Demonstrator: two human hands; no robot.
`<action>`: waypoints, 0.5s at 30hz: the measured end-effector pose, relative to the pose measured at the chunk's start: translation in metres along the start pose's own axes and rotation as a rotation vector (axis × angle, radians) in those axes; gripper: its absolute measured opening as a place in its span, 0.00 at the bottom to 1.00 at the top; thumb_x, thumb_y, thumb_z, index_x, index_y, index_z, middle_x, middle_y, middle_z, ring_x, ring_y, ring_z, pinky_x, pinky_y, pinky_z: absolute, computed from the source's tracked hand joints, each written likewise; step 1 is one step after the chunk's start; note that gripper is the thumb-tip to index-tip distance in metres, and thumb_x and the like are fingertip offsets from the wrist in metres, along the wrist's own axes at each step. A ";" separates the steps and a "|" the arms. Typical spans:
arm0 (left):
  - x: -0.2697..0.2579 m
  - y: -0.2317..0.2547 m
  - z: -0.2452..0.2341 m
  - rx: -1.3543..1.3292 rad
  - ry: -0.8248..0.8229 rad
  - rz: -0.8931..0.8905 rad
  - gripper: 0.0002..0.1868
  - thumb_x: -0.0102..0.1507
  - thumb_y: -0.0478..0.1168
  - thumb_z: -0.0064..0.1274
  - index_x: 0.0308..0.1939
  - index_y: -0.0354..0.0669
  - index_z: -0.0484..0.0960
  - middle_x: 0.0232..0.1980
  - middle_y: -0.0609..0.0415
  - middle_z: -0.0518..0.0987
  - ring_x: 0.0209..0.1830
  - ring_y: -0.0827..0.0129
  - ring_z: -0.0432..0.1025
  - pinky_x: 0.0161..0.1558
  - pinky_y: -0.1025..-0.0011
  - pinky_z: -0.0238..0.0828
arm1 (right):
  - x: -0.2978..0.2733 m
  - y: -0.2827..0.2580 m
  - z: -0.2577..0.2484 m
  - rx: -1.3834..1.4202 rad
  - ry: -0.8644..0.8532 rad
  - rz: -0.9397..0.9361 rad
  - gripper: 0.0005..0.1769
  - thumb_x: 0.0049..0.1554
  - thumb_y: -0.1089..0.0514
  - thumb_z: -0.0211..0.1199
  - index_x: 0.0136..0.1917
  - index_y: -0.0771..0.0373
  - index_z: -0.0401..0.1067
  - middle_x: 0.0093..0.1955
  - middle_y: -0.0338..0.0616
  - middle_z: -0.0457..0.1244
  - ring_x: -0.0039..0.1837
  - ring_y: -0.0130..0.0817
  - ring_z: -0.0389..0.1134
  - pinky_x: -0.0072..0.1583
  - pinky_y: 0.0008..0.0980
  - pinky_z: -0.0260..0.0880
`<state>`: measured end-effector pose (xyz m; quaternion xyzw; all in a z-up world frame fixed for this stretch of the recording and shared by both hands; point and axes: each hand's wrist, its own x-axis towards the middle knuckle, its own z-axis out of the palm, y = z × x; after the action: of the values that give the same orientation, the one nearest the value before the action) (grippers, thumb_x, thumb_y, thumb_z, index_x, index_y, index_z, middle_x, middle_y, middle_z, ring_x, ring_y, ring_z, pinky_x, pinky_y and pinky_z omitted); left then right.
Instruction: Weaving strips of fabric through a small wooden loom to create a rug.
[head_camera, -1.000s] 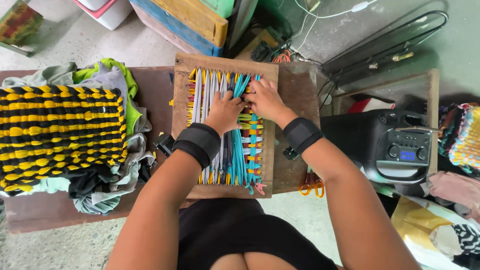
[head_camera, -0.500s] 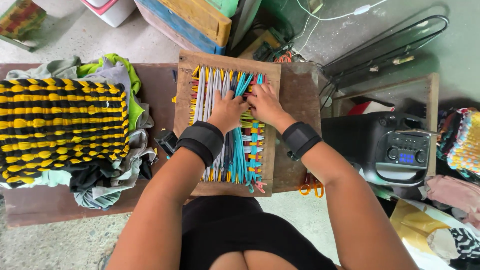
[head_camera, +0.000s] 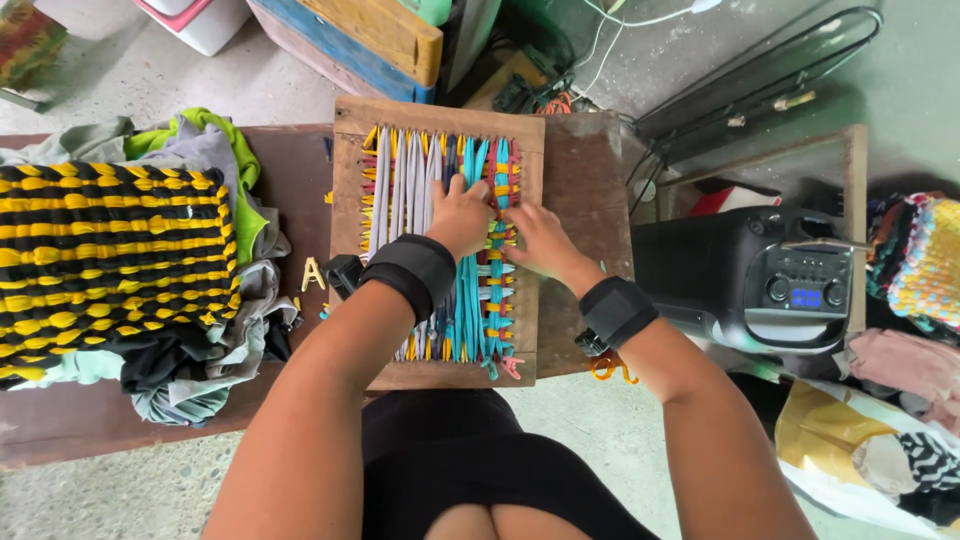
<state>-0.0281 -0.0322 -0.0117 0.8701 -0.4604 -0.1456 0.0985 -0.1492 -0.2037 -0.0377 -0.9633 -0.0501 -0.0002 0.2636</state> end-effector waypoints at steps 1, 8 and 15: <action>0.001 -0.001 -0.002 0.005 -0.008 0.009 0.17 0.54 0.37 0.55 0.43 0.61 0.90 0.57 0.59 0.72 0.63 0.50 0.59 0.61 0.41 0.52 | 0.000 -0.004 0.001 0.005 0.006 0.010 0.33 0.50 0.49 0.72 0.65 0.62 0.67 0.58 0.52 0.61 0.62 0.54 0.63 0.62 0.50 0.64; 0.001 -0.013 0.022 0.063 0.162 0.086 0.12 0.56 0.38 0.55 0.37 0.60 0.91 0.51 0.60 0.75 0.57 0.55 0.63 0.56 0.52 0.56 | -0.003 -0.010 -0.005 -0.073 -0.031 0.075 0.37 0.47 0.48 0.73 0.67 0.61 0.66 0.59 0.51 0.59 0.63 0.54 0.61 0.61 0.52 0.62; 0.013 -0.011 0.026 0.160 0.290 0.174 0.06 0.52 0.40 0.57 0.30 0.52 0.90 0.50 0.59 0.76 0.56 0.57 0.64 0.53 0.55 0.57 | -0.003 -0.003 -0.004 -0.024 -0.102 0.082 0.43 0.44 0.48 0.73 0.70 0.60 0.64 0.61 0.51 0.57 0.66 0.53 0.60 0.63 0.51 0.60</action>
<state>-0.0217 -0.0382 -0.0416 0.8441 -0.5248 0.0274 0.1066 -0.1525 -0.2036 -0.0332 -0.9665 -0.0238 0.0590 0.2487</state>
